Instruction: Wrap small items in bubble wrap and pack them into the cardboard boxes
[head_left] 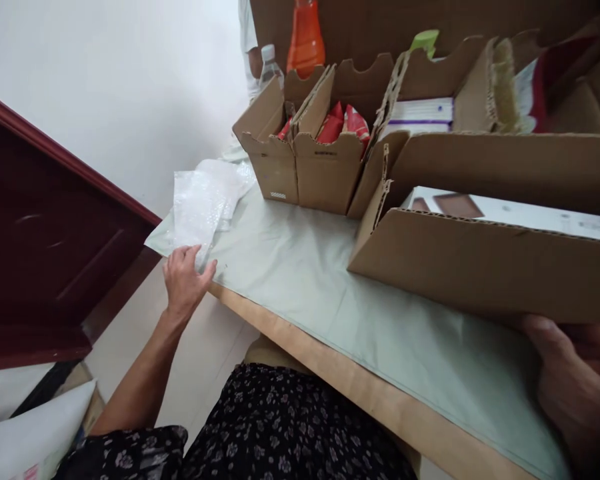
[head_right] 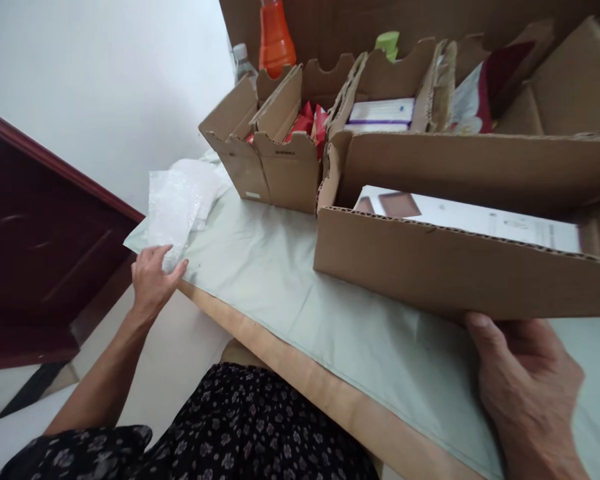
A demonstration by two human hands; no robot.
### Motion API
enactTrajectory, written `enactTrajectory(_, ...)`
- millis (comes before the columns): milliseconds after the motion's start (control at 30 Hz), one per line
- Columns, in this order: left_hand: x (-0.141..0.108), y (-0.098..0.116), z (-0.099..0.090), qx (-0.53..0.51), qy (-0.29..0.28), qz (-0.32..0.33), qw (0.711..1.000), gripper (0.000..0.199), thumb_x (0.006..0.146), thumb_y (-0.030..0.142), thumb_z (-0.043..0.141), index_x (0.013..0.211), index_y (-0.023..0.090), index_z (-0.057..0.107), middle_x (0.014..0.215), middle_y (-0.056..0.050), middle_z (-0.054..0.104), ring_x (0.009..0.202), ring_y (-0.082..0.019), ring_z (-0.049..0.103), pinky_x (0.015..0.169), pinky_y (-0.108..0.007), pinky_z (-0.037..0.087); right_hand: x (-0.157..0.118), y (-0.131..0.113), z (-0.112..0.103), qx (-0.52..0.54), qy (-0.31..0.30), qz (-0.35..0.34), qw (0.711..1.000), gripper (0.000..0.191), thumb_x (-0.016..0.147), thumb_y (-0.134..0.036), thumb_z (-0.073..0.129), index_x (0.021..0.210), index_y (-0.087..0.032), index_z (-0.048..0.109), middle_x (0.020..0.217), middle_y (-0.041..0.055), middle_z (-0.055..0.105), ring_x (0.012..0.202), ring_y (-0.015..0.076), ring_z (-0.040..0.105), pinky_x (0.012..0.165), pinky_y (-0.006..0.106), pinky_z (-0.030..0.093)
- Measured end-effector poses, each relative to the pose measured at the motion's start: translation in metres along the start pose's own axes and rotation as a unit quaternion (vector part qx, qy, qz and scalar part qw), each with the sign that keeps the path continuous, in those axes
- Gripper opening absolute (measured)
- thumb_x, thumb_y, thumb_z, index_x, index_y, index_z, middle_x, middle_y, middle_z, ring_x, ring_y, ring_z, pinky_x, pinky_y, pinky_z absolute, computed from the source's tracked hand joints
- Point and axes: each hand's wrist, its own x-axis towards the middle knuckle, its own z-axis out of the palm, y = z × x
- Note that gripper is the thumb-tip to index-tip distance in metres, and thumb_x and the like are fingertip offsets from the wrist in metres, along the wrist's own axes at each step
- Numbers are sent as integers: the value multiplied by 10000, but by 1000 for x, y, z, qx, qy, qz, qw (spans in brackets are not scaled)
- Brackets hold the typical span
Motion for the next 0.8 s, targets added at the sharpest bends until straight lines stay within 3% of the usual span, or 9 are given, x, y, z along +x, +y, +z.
enactTrajectory(100,12,-16,5,45,-64,-49,996,441,909,436,601,1228,156,723,1149,-168,745,1135,-367,670,974,-479,490,1,-14,3,18,75,45,996,291,765,-702,748,861,-431,703,898,103,710,908,405,689,764,601,502)
enactTrajectory(200,22,-18,8,34,-80,-60,994,339,916,354,511,1033,157,761,993,-163,761,974,-348,691,815,-429,492,3,-29,2,32,49,30,998,404,717,-703,753,820,-322,664,806,95,697,758,320,647,738,533,525)
enactTrajectory(333,29,-24,6,8,-79,-54,995,280,911,361,491,861,211,723,860,-108,734,764,-295,634,671,-390,422,3,-31,-1,27,48,20,998,420,750,-657,721,887,-263,674,864,76,728,810,277,663,821,479,559)
enactTrajectory(467,27,-33,8,-21,-94,2,995,290,884,526,581,824,253,660,827,-39,690,770,-264,613,679,-372,456,0,-31,-2,63,37,4,997,386,786,-590,732,944,-241,680,914,71,747,860,261,675,846,438,558)
enactTrajectory(633,35,-43,18,42,-129,35,990,206,806,409,512,694,275,622,763,-51,633,696,-293,585,677,-474,522,-3,-34,-1,87,23,1,996,410,798,-569,739,1000,-214,697,932,67,759,877,245,686,840,410,575)
enactTrajectory(733,41,-41,10,49,-135,18,990,185,750,410,518,673,287,632,692,-35,595,628,-277,541,659,-506,541,-5,-30,-2,107,20,13,994,463,783,-578,753,1065,-214,700,1014,78,772,941,246,707,881,416,588)
enactTrajectory(800,38,-30,-5,19,-108,27,994,191,762,435,516,712,291,632,731,-30,610,657,-285,552,675,-533,554,-8,-28,-5,120,20,25,992,495,786,-574,753,1120,-213,697,1039,84,775,958,245,715,892,420,592)
